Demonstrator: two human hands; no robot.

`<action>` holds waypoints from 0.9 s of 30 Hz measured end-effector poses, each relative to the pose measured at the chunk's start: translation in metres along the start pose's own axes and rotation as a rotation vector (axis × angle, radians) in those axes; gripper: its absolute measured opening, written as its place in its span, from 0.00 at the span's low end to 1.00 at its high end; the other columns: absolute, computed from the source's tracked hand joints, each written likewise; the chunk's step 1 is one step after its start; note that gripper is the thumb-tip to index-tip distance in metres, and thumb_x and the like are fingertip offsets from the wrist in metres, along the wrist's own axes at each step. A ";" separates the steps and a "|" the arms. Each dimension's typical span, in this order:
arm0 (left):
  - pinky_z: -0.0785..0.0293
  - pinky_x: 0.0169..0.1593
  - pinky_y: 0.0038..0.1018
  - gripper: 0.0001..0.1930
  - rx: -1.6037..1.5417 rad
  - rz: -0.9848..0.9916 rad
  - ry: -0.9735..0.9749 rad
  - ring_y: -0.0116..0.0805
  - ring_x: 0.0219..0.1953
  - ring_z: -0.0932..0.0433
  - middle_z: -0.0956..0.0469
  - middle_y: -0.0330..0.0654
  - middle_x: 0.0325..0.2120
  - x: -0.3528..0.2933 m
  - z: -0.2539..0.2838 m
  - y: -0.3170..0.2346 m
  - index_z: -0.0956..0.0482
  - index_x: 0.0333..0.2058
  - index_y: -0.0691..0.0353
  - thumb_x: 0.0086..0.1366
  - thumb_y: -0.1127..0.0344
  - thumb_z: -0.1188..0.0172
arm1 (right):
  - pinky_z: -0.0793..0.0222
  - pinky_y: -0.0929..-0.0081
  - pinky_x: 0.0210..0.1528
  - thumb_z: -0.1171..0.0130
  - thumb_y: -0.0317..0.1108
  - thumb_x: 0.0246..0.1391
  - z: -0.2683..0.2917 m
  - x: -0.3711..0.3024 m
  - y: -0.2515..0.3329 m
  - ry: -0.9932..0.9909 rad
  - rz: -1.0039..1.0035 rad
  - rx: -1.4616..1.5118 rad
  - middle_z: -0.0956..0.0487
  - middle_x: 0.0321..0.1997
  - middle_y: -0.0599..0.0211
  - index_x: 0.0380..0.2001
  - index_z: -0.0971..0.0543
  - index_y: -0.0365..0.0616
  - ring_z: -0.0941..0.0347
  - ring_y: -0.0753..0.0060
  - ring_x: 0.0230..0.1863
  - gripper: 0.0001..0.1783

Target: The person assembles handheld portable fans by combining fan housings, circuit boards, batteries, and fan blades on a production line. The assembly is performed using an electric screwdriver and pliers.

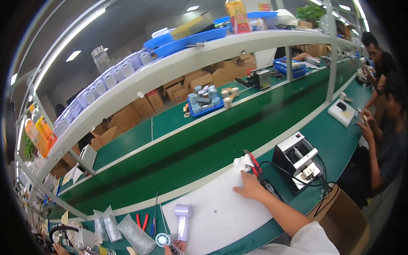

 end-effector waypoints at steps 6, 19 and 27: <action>0.31 0.57 0.43 0.30 0.031 -0.027 0.127 0.48 0.52 0.30 0.30 0.55 0.51 0.049 0.009 0.027 0.36 0.57 0.73 0.71 0.49 0.52 | 0.48 0.53 0.68 0.38 0.53 0.51 -0.019 0.006 -0.012 -0.008 0.097 -0.020 0.38 0.64 0.36 0.66 0.47 0.29 0.46 0.33 0.66 0.51; 0.30 0.45 0.34 0.20 -0.025 -0.036 0.215 0.37 0.42 0.28 0.28 0.44 0.41 0.129 -0.006 0.054 0.30 0.48 0.64 0.70 0.52 0.49 | 0.50 0.57 0.70 0.38 0.53 0.52 -0.009 0.002 -0.006 0.039 0.099 -0.034 0.40 0.66 0.36 0.67 0.50 0.28 0.47 0.37 0.68 0.52; 0.29 0.38 0.28 0.14 -0.076 -0.037 0.132 0.30 0.36 0.28 0.27 0.37 0.35 0.131 0.023 0.065 0.27 0.43 0.59 0.70 0.54 0.47 | 0.47 0.57 0.69 0.36 0.51 0.51 -0.009 -0.010 -0.005 0.012 0.120 -0.045 0.38 0.65 0.37 0.66 0.50 0.27 0.45 0.38 0.67 0.52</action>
Point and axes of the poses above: each hand's wrist, its own x-axis towards the middle knuckle, its own z-axis out of the back of the hand, y = z × x, the point moved 3 cm from there along x, towards the middle knuckle
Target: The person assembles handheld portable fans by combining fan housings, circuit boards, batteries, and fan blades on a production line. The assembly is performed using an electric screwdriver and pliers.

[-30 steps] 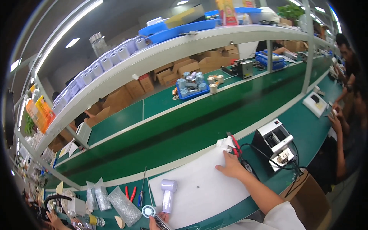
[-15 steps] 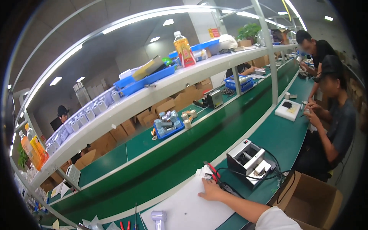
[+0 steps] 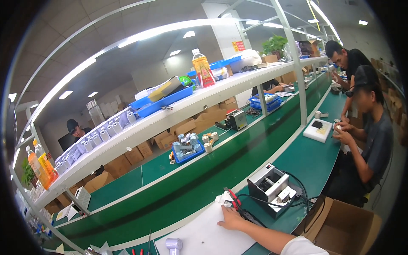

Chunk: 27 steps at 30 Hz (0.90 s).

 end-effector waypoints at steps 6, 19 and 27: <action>0.28 0.33 0.24 0.10 0.020 0.057 -0.189 0.25 0.31 0.27 0.26 0.31 0.30 -0.070 0.057 0.000 0.24 0.39 0.55 0.70 0.56 0.45 | 0.36 0.58 0.62 0.34 0.48 0.49 -0.005 0.000 -0.014 -0.102 0.018 0.104 0.30 0.57 0.35 0.62 0.42 0.25 0.32 0.39 0.58 0.48; 0.36 0.57 0.68 0.44 0.019 0.034 0.438 0.72 0.63 0.42 0.44 0.46 0.66 -0.125 -0.081 -0.081 0.51 0.68 0.57 0.62 0.46 0.38 | 0.39 0.69 0.63 0.35 0.36 0.52 0.023 -0.048 -0.007 0.192 -0.033 0.577 0.27 0.59 0.48 0.65 0.41 0.34 0.31 0.57 0.60 0.41; 0.37 0.64 0.56 0.42 -0.034 0.067 0.282 0.62 0.64 0.39 0.40 0.49 0.63 -0.107 -0.078 -0.083 0.49 0.66 0.61 0.62 0.51 0.36 | 0.37 0.73 0.60 0.42 0.23 0.55 0.023 -0.076 0.014 0.191 -0.064 0.843 0.26 0.57 0.56 0.63 0.36 0.36 0.30 0.67 0.57 0.31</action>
Point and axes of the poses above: each hand's wrist, its own x-axis towards the middle knuckle, its own z-axis out of the back of the hand, y = z × x, the point moved 3 cm from there along x, towards the middle knuckle
